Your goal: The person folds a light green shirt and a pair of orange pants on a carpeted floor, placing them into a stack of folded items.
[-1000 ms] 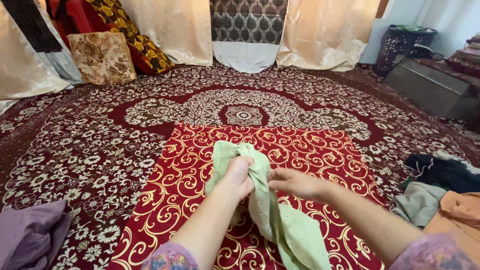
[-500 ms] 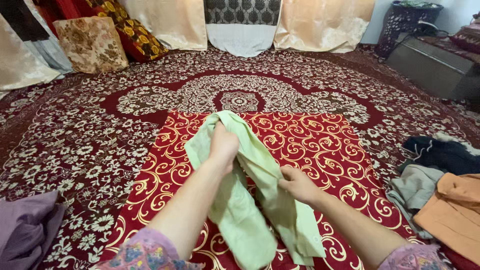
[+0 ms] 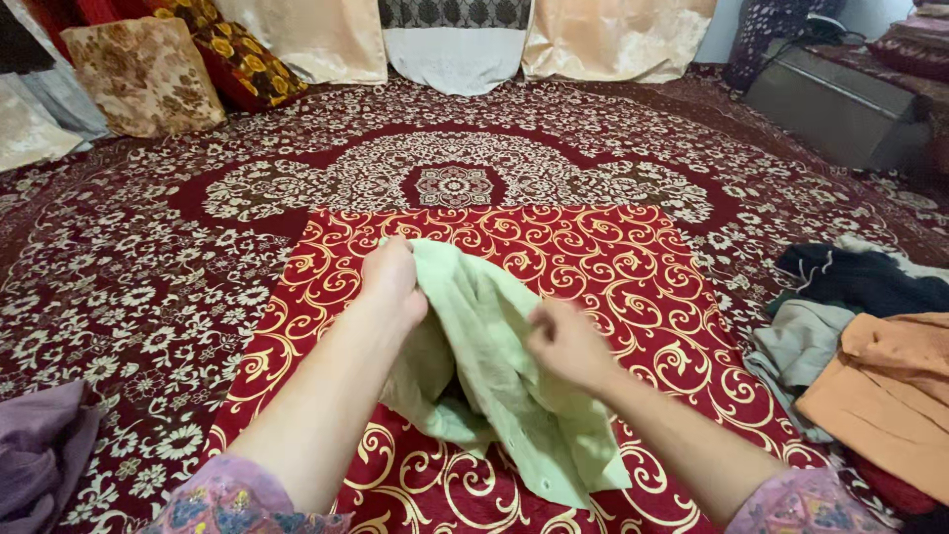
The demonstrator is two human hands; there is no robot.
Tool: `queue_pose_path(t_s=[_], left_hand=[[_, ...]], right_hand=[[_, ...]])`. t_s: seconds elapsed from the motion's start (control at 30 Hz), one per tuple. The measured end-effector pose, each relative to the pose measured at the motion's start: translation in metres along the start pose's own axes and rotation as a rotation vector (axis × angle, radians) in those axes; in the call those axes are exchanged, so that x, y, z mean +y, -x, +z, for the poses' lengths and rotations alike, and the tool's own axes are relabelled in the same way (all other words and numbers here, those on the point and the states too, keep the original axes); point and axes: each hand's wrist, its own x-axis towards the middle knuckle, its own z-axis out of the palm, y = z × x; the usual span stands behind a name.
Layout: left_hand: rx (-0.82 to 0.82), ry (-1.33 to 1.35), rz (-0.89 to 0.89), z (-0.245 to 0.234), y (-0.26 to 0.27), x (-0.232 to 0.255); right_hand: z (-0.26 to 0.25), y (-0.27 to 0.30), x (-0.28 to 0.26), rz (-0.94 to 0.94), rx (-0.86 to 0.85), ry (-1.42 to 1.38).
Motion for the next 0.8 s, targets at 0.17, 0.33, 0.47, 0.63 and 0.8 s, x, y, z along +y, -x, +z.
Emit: queue_pose_path(t_s=[0.17,0.33,0.47,0.63,0.8], left_hand=[[-0.06,0.158,-0.038,0.024,0.011,-0.005],[-0.149,0.053,0.096,0.048,0.053,0.024],[-0.1,-0.179,0.293,0.031,0.062,0.052],[0.001,-0.493,-0.101,-0.035,0.01,0.039],[0.14,-0.585,-0.442,-0.128,-0.034,-0.008]], right_hand=[[0.051,0.021,-0.017,0.037,-0.275,-0.198],[0.101,-0.005,0.052,0.36,-0.084,-0.315],[0.114,-0.004,0.156,0.453,0.116,-0.098],[0.134,0.029,0.284,0.094,0.269,0.325],[0.124,0.056,0.277,0.569,-0.254,-0.27]])
